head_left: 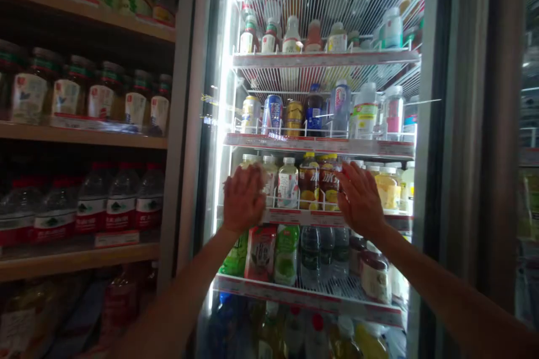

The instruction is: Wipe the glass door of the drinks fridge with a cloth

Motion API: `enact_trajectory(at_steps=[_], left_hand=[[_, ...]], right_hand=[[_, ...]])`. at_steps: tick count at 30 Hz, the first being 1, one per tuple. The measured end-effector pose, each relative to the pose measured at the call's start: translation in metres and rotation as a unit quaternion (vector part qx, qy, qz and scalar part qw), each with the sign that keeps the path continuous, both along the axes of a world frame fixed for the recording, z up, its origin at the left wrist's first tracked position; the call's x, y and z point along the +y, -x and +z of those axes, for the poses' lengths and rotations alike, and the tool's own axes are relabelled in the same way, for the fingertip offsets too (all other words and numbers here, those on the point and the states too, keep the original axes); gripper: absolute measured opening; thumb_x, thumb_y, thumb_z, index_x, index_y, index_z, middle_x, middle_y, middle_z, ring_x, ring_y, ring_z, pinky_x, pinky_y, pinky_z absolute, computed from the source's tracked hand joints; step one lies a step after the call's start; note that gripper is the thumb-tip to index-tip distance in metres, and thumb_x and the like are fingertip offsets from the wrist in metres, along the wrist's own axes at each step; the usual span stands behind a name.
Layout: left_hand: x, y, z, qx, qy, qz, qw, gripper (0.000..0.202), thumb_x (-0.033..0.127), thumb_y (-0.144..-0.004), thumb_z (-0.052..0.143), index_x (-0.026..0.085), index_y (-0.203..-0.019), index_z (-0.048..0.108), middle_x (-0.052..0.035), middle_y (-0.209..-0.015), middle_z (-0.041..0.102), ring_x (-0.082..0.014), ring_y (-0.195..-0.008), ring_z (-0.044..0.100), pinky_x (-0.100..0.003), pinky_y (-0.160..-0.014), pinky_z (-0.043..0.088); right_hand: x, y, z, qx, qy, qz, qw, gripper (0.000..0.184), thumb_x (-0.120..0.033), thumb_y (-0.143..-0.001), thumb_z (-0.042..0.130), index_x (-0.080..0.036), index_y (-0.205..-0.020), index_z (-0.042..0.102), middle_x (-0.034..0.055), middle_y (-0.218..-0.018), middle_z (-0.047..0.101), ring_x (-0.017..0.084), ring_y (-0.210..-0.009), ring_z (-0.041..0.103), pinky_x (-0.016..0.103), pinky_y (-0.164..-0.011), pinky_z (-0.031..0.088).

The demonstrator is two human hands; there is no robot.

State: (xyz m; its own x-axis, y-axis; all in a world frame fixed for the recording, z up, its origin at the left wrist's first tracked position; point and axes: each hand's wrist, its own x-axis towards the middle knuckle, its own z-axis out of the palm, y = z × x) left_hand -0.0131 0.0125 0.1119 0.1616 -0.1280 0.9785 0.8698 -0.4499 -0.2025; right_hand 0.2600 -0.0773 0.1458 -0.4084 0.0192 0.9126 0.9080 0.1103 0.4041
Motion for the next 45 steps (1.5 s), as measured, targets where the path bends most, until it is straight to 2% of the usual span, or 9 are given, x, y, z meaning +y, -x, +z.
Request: enact_trajectory(at_steps=[4,11,18,21,28,31,37,40,45], left_hand=[[0.009,0.033,-0.002,-0.133,0.038,0.026,0.990,0.054,0.036,-0.088,0.036,0.011,-0.136,0.038,-0.0174,-0.144,0.033,-0.0304,-0.138,0.019,-0.049,-0.108,0.022],[-0.028,-0.068,-0.032,0.164,-0.021,-0.023,0.986,0.048,0.036,-0.085,0.041,0.020,-0.130,0.046,-0.0034,-0.142,0.041,-0.0263,-0.139,0.017,-0.046,-0.112,0.015],[0.007,0.028,-0.044,-0.086,0.027,0.020,0.996,0.055,0.033,-0.087,0.039,0.013,-0.138,0.034,-0.0158,-0.144,0.034,-0.0283,-0.139,0.018,-0.047,-0.109,0.020],[0.007,0.025,-0.053,-0.151,0.049,0.024,0.987,0.058,0.034,-0.088,0.038,0.011,-0.140,0.029,-0.0180,-0.147,0.028,-0.0310,-0.139,0.015,-0.051,-0.108,0.019],[-0.034,-0.066,-0.092,0.230,-0.006,-0.029,0.973,0.049,0.034,-0.084,0.045,0.023,-0.131,0.046,-0.0008,-0.144,0.037,-0.0264,-0.140,0.015,-0.048,-0.112,0.013],[-0.026,-0.031,-0.101,0.225,-0.007,-0.031,0.974,0.046,0.034,-0.085,0.044,0.024,-0.129,0.048,-0.0011,-0.141,0.042,-0.0241,-0.140,0.016,-0.045,-0.113,0.013],[0.010,0.047,-0.096,-0.085,0.052,0.025,0.995,0.058,0.032,-0.087,0.043,0.012,-0.140,0.032,-0.0169,-0.147,0.029,-0.0288,-0.140,0.013,-0.048,-0.111,0.016],[0.000,0.013,-0.100,-0.097,0.047,0.009,0.994,0.059,0.032,-0.087,0.041,0.011,-0.141,0.029,-0.0170,-0.148,0.026,-0.0306,-0.140,0.009,-0.051,-0.110,0.015],[-0.032,-0.059,-0.132,0.273,-0.024,-0.038,0.961,0.043,0.038,-0.086,0.045,0.028,-0.128,0.049,0.0013,-0.147,0.031,-0.0260,-0.140,0.012,-0.049,-0.113,0.011]], right_hand=[[0.000,-0.003,-0.005,0.017,-0.007,-0.022,1.000,0.054,-0.028,-0.089,0.039,-0.023,-0.141,0.026,0.0099,-0.144,0.035,0.024,-0.136,0.027,0.049,-0.110,0.021],[0.000,-0.002,-0.005,0.012,-0.015,-0.010,1.000,0.053,-0.027,-0.088,0.042,-0.022,-0.139,0.030,0.0093,-0.143,0.037,0.024,-0.136,0.028,0.048,-0.110,0.022],[-0.027,-0.014,-0.032,0.021,0.024,-0.007,0.999,0.055,-0.024,-0.088,0.042,-0.023,-0.141,0.026,0.0087,-0.146,0.032,0.024,-0.137,0.025,0.048,-0.111,0.020],[-0.031,-0.005,-0.051,0.028,0.042,0.003,0.999,0.055,-0.023,-0.088,0.041,-0.023,-0.141,0.025,0.0081,-0.147,0.031,0.024,-0.137,0.024,0.048,-0.112,0.020],[-0.024,0.030,-0.089,-0.006,0.082,0.011,0.997,0.042,-0.023,-0.087,0.043,-0.016,-0.129,0.042,0.0125,-0.141,0.040,0.024,-0.138,0.024,0.048,-0.111,0.022],[-0.031,0.021,-0.097,-0.003,0.095,-0.002,0.996,0.038,-0.022,-0.087,0.044,-0.016,-0.124,0.046,0.0133,-0.140,0.040,0.024,-0.137,0.025,0.048,-0.111,0.022],[-0.053,-0.023,-0.099,0.022,0.081,-0.024,0.996,0.045,-0.021,-0.086,0.043,-0.017,-0.130,0.042,0.0110,-0.145,0.033,0.025,-0.137,0.025,0.048,-0.111,0.021],[-0.052,-0.025,-0.106,0.031,0.084,-0.022,0.996,0.047,-0.020,-0.085,0.043,-0.017,-0.132,0.041,0.0107,-0.146,0.033,0.025,-0.137,0.025,0.047,-0.112,0.021],[-0.044,-0.004,-0.123,0.032,0.104,-0.004,0.994,0.045,-0.020,-0.085,0.043,-0.016,-0.130,0.043,0.0128,-0.142,0.038,0.025,-0.136,0.027,0.048,-0.111,0.021]])
